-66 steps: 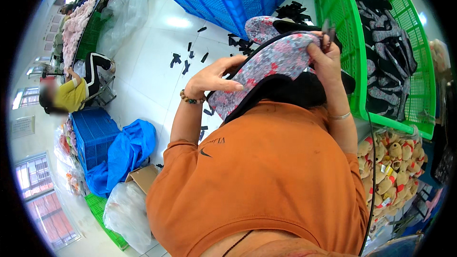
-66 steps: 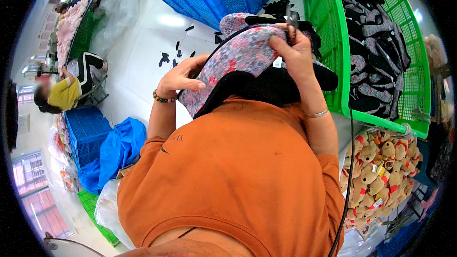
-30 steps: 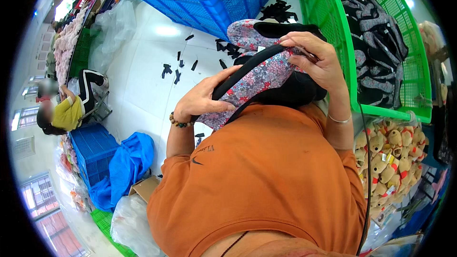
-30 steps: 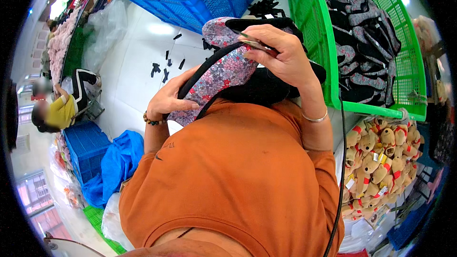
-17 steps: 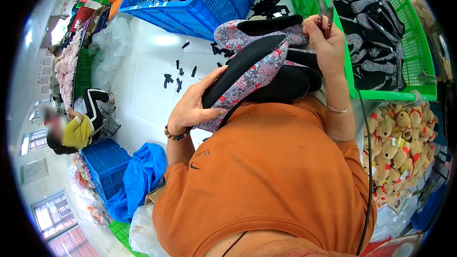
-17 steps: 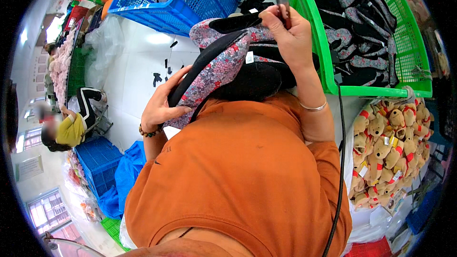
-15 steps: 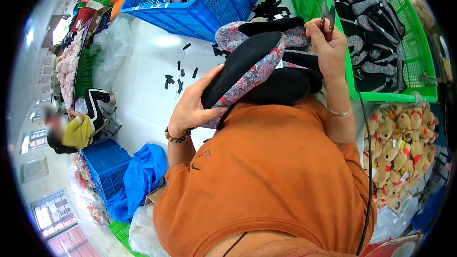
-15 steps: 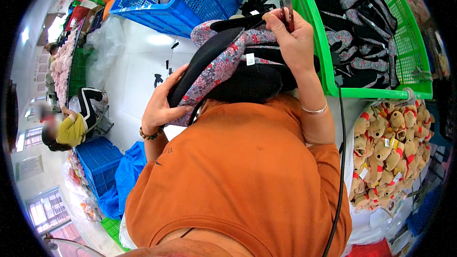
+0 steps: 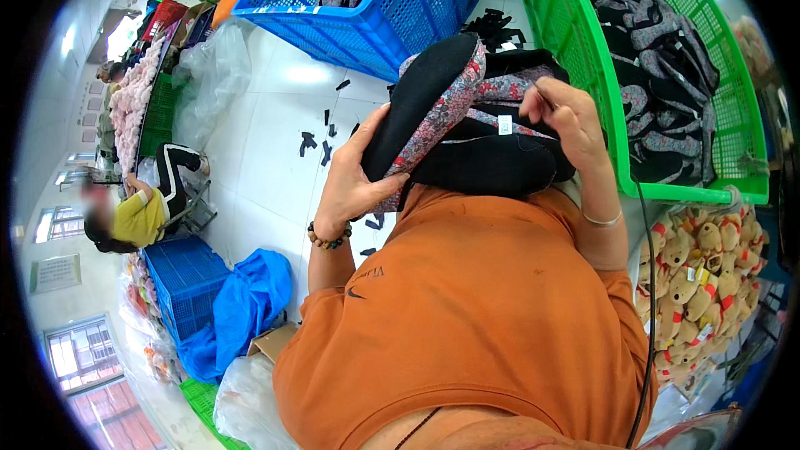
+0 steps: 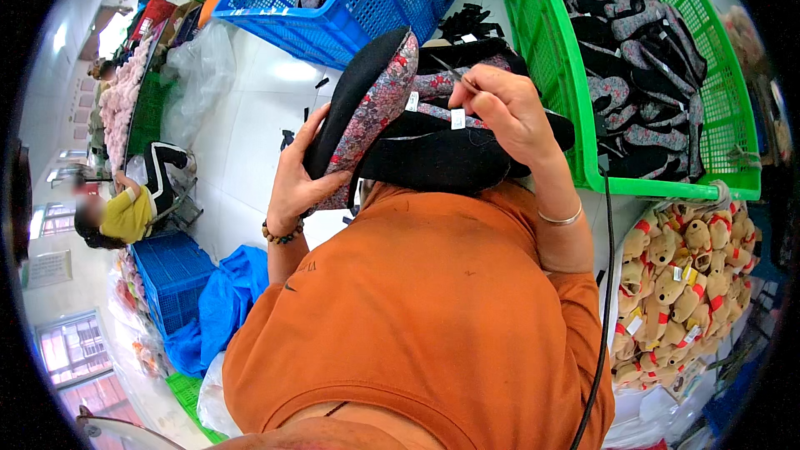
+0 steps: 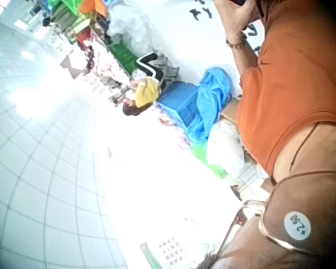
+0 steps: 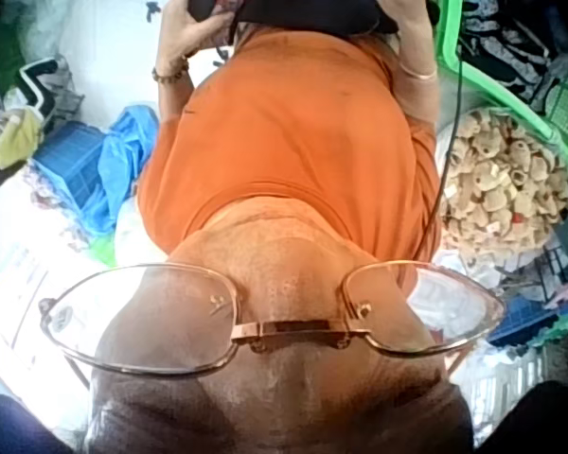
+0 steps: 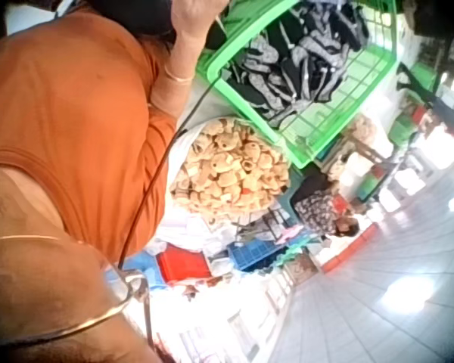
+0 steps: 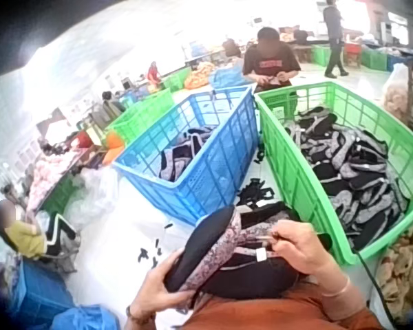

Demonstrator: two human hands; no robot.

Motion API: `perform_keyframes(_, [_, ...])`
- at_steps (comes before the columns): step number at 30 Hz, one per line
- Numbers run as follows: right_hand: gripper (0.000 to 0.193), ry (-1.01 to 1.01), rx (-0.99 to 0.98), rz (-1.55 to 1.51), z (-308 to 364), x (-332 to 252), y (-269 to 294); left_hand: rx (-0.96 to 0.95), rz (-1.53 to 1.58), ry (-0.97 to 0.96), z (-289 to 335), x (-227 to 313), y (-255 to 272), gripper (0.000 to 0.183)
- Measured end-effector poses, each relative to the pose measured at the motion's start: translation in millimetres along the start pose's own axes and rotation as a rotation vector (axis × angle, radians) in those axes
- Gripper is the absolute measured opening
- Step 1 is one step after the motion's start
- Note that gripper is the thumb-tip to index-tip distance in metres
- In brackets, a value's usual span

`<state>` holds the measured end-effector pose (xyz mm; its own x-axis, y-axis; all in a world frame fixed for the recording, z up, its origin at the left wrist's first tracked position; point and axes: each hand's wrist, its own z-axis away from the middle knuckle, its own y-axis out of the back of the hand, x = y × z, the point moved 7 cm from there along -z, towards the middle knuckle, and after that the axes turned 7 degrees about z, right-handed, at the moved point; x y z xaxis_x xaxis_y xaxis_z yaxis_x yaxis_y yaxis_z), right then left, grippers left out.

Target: The person sits on the floor and uses scissors to trim excess fabric from the edges of floral-patterned slippers. They handle the slippers one at a time, cutting along the perimeter and occasionally flipping them to access different sides. Finished slippers are placed into a green basket.

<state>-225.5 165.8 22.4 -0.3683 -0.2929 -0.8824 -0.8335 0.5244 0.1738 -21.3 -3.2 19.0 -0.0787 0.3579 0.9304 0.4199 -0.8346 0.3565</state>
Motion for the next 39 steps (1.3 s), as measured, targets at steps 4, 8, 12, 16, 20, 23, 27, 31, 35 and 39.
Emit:
perform_keyframes(4, [0.029,0.139,0.250,0.695,-4,-16,-2,-0.042,0.043,0.011,-1,-6,-1,0.082])
perform_keyframes(8, [0.034,0.273,0.328,0.904,-5,-24,-9,-0.078,0.118,0.070,0,-10,-2,0.082])
perform_keyframes(12, [0.034,0.349,0.291,1.013,-5,-29,-15,-0.097,0.151,0.100,2,-13,-4,0.082])
perform_keyframes(16, [0.037,0.406,0.324,1.034,-6,-26,-19,-0.112,0.149,0.100,2,-16,-6,0.083])
perform_keyframes(20, [0.036,0.369,0.276,0.977,-6,-21,-21,-0.121,0.184,0.115,2,-18,-8,0.083])
perform_keyframes(23, [0.031,0.265,0.163,0.721,-5,-8,-19,-0.122,0.188,0.103,2,-18,-9,0.083])
perform_keyframes(27, [0.028,0.029,0.174,0.210,-2,12,-5,-0.115,0.228,0.120,2,-20,-8,0.085])
perform_keyframes(31, [0.038,-0.220,0.310,-0.132,3,41,5,-0.081,0.263,0.129,-2,-22,-7,0.085])
perform_keyframes(35, [0.027,-0.290,0.234,-0.089,-4,46,-25,-0.012,0.019,0.001,-17,-11,-14,0.082])
perform_keyframes(39, [0.042,-0.212,0.209,-0.197,-5,40,-56,0.015,0.154,0.007,-31,-4,-30,0.079])
